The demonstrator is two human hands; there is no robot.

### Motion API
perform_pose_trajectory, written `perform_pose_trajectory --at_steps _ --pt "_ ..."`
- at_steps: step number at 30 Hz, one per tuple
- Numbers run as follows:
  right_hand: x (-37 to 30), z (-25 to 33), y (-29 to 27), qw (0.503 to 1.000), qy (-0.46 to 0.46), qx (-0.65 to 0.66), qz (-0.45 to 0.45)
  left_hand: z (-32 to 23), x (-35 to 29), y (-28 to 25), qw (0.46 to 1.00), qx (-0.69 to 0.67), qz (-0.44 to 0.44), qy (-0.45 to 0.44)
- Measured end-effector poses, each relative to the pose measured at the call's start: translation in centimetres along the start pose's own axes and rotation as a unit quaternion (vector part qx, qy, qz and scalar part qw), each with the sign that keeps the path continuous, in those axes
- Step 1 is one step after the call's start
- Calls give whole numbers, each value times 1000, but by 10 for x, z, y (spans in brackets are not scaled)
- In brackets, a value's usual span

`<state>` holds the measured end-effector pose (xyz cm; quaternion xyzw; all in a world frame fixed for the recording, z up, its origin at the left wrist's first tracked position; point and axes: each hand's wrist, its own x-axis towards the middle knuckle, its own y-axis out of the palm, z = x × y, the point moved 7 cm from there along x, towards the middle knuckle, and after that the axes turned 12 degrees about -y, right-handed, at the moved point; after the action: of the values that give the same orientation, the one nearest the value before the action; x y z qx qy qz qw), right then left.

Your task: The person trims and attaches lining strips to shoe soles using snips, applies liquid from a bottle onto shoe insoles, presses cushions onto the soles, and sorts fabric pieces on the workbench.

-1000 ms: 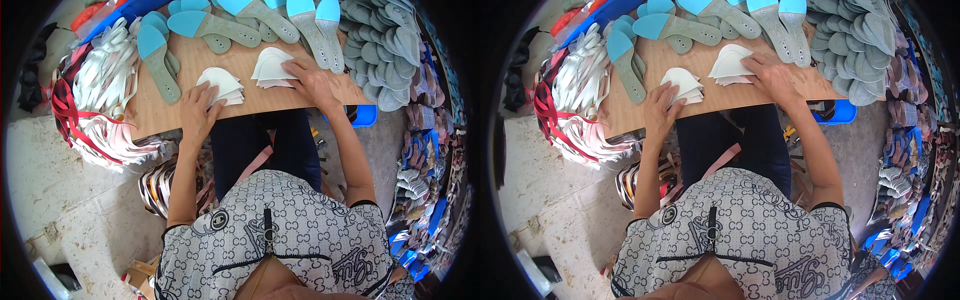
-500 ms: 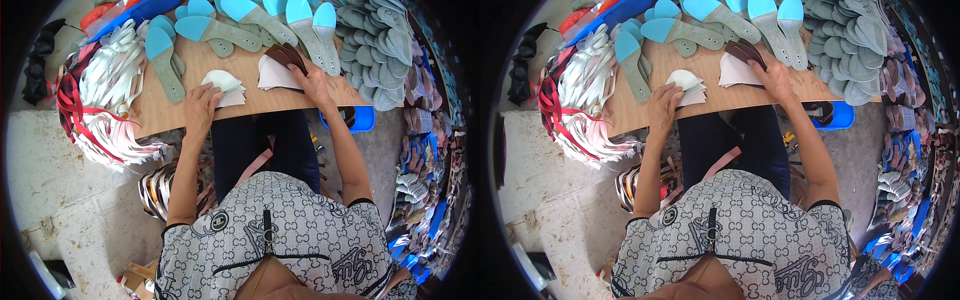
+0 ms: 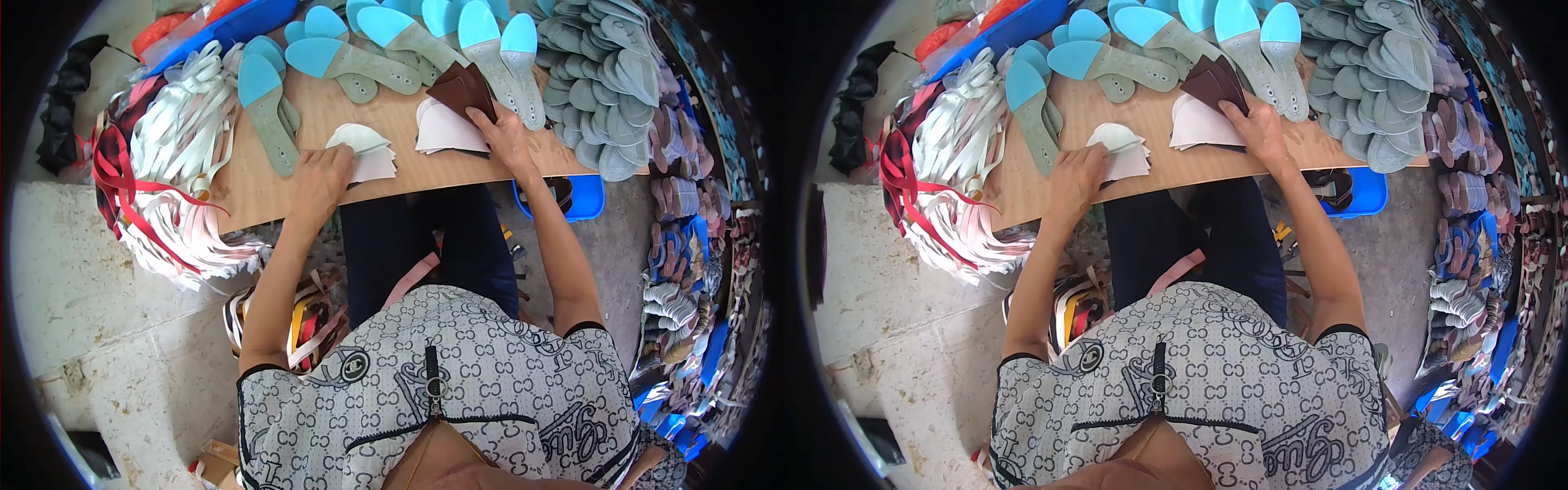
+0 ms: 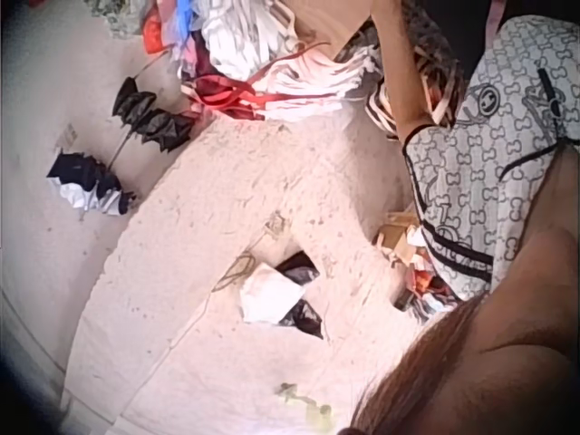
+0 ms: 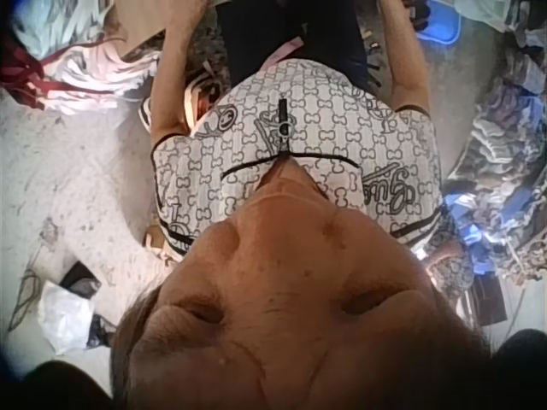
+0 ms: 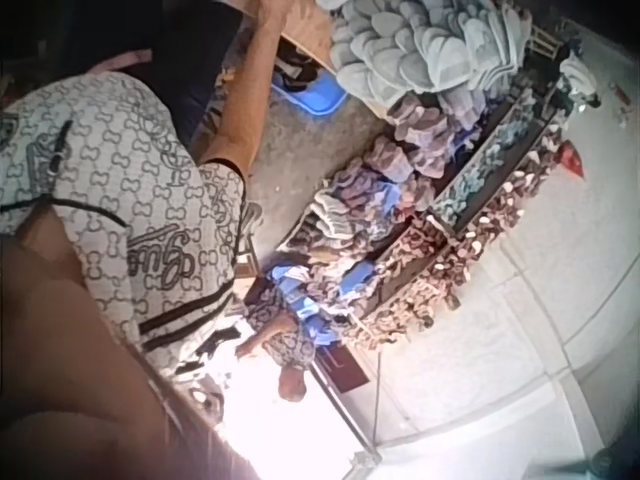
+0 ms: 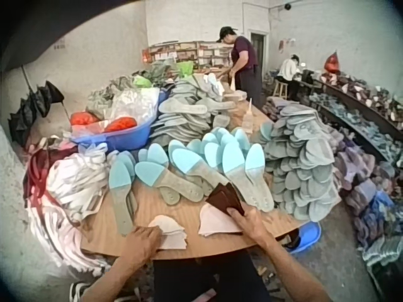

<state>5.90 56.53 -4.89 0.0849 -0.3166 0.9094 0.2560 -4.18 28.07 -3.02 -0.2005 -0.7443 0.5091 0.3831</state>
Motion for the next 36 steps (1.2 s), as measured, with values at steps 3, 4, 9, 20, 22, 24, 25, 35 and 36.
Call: perform_pose_trajectory --at_steps 3,4,9,20,22,24,25,35,36 --pt "2 -10 0 999 33 11 -2 16 8 -12 996 -45 -50 -59" --pt "4 -9 0 999 33 10 -1 16 9 -18 996 -46 -50 -59" --pt "8 -19 1 999 -20 -39 -30 55 -2 -60 967 -33 -158 -195" --pt "-3 -18 9 991 16 112 -72 83 -70 -57 981 84 -139 -108" --pt "-4 -20 11 991 17 112 -67 79 -83 -39 990 83 -72 -86" --pt "-2 -22 10 992 8 100 -75 78 -89 -34 990 40 -39 -131" --pt "-4 -21 8 993 -2 88 -79 72 -87 -33 990 35 -36 -131" --pt "-8 -26 13 983 -16 142 -115 -23 -22 -9 995 -90 -17 -51" --pt "-8 -26 15 983 -12 146 -113 -24 -22 1 996 -73 -3 -55"
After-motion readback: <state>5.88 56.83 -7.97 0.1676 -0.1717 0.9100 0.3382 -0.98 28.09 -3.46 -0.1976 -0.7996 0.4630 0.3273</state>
